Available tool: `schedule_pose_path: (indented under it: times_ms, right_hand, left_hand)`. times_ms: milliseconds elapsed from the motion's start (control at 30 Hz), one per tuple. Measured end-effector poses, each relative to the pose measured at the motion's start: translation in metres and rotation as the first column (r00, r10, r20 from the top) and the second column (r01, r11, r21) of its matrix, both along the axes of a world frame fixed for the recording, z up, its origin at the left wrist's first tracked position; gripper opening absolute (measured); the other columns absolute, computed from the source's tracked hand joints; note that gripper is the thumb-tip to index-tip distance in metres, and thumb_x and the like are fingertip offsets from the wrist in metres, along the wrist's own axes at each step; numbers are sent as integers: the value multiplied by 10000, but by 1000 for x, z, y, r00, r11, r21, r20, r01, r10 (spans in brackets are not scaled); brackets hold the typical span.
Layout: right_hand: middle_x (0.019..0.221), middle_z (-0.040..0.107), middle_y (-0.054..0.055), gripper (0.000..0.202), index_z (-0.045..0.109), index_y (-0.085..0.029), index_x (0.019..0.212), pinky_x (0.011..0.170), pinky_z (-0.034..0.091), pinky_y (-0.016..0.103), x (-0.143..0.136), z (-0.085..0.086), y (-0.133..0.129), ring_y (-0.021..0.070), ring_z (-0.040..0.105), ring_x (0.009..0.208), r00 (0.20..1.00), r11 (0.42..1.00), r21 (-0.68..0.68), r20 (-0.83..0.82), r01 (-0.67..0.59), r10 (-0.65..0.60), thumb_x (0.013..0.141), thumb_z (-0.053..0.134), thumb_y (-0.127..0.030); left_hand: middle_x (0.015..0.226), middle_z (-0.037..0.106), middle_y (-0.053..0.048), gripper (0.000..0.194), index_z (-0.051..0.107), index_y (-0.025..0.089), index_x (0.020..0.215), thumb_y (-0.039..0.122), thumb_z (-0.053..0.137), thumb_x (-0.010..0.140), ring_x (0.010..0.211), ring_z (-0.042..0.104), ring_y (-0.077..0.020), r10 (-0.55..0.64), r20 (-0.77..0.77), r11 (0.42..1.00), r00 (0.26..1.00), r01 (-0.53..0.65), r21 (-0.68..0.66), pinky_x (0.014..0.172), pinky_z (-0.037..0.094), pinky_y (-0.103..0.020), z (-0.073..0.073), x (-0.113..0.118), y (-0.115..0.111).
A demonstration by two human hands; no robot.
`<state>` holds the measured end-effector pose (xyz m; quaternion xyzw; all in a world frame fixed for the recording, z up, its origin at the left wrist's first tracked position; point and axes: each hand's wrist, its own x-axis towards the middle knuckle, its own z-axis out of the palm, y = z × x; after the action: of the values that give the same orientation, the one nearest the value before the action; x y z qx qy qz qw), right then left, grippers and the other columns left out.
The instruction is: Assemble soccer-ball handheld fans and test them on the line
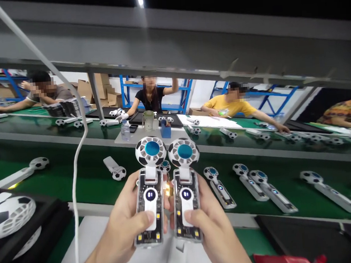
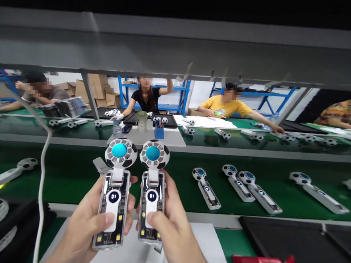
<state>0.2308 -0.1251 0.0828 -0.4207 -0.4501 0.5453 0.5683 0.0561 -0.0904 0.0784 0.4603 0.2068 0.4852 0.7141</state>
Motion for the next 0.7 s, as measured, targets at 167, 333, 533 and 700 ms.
schedule_pose_path:
  times_ms: [167, 333, 533, 700]
  right_hand:
    - [1166, 656, 61, 803, 265, -330, 1517, 721, 564, 373, -2, 1, 2, 265, 661, 951, 998, 999, -38, -50, -25, 23, 795, 610, -258]
    - [1245, 615, 72, 803, 302, -337, 1478, 807, 563, 386, -5, 1, 3, 258, 640, 1027, 991, 998, 29, -124, 52, -48, 781, 693, -258]
    - [1003, 671, 49, 741, 346, -309, 1448, 688, 546, 336, 0, 4, 4, 214, 663, 788, 997, 999, 45, -66, 30, -27, 795, 694, -270]
    - [1021, 684, 34, 719, 342, -336, 1448, 665, 552, 329, -2, 5, 5, 215, 670, 774, 996, 1000, -5, -92, -2, 2, 807, 662, -267]
  left_hand:
    - [890, 648, -49, 625, 482, 278, 1295, 342, 769, 744, 601, 624, -175, 12, 16, 1000, 1000, -12, -9, 568, 488, -301, 0, 0, -1]
    - [1013, 654, -55, 697, 454, 323, 1331, 278, 776, 714, 718, 657, -204, 59, 43, 998, 997, -58, -14, 585, 512, -292, 3, 0, 0]
    - [967, 658, -45, 711, 448, 311, 1340, 225, 757, 706, 679, 662, -201, 85, 47, 996, 995, -84, -7, 541, 505, -276, 4, 1, 1]
    - [967, 662, -59, 657, 445, 277, 1338, 239, 744, 755, 656, 656, -183, 57, 64, 998, 996, -55, -36, 542, 519, -278, 6, 3, 0]
